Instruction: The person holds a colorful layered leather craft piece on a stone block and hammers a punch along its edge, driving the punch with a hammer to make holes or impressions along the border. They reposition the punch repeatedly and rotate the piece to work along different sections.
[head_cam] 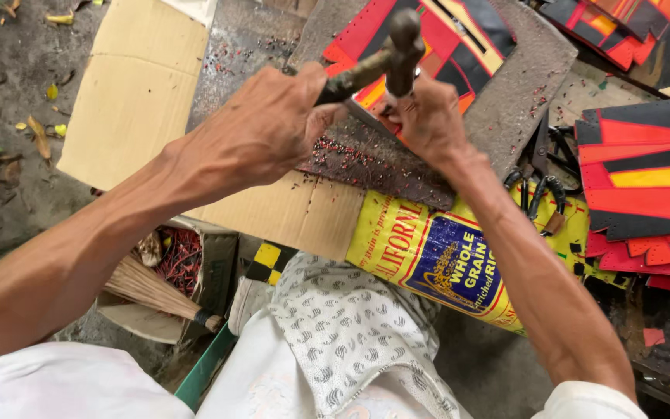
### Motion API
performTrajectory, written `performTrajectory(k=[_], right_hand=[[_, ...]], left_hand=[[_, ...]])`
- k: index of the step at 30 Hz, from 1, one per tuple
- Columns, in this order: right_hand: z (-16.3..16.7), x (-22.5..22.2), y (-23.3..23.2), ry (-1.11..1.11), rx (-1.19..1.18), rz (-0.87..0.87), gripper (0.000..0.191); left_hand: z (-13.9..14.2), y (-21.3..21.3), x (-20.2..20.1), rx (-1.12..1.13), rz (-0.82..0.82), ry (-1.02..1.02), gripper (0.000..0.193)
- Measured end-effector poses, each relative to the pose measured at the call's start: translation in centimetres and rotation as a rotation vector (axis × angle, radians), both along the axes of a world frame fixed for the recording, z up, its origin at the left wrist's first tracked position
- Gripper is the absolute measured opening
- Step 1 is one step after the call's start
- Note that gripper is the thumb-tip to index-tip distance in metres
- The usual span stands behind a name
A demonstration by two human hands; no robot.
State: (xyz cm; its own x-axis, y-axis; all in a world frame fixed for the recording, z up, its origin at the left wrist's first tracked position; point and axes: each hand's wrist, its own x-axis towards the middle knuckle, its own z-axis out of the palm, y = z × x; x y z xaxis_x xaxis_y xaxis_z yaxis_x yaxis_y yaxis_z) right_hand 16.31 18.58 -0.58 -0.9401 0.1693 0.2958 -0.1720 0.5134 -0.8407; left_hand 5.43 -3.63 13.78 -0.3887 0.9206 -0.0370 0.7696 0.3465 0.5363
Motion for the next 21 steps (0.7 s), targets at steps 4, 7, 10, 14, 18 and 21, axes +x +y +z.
performTrajectory(k=[4, 7, 10, 14, 18, 21], right_hand=[[-0.5, 0.1, 1.8, -0.082, -0.369, -0.045, 0.024], [-1.1, 0.2, 2.2, -0.042, -0.469, -0.072, 0.031], [-1.5, 0.4, 2.4, -0.059, -0.48, -0.062, 0.032], [-1.7, 0.1, 2.8, -0.061, -0.587, -0.08, 0.031], [-1.9, -0.1, 3.8, -0.095, -0.744, -0.1, 0.032], [-2.0, 0.2, 4.9, -0.115, -0.77, -0.093, 0.031]], left_hand=[[-2.4, -0.5, -0.6, -0.188, 0.155, -0.163, 0.028], [-4.3, -0.2, -0.9, -0.091, 0.033, -0.008, 0.028], [-6.3, 0.1, -1.1, -0.119, -0.003, 0.004, 0.026], [-9.1, 1.0, -1.0, 0.077, -0.026, -0.023, 0.018], [-11.6, 3.2, -1.2, 0.248, -0.033, -0.081, 0.028], [-12.7, 4.9, -1.5, 0.228, -0.005, -0.141, 0.038]])
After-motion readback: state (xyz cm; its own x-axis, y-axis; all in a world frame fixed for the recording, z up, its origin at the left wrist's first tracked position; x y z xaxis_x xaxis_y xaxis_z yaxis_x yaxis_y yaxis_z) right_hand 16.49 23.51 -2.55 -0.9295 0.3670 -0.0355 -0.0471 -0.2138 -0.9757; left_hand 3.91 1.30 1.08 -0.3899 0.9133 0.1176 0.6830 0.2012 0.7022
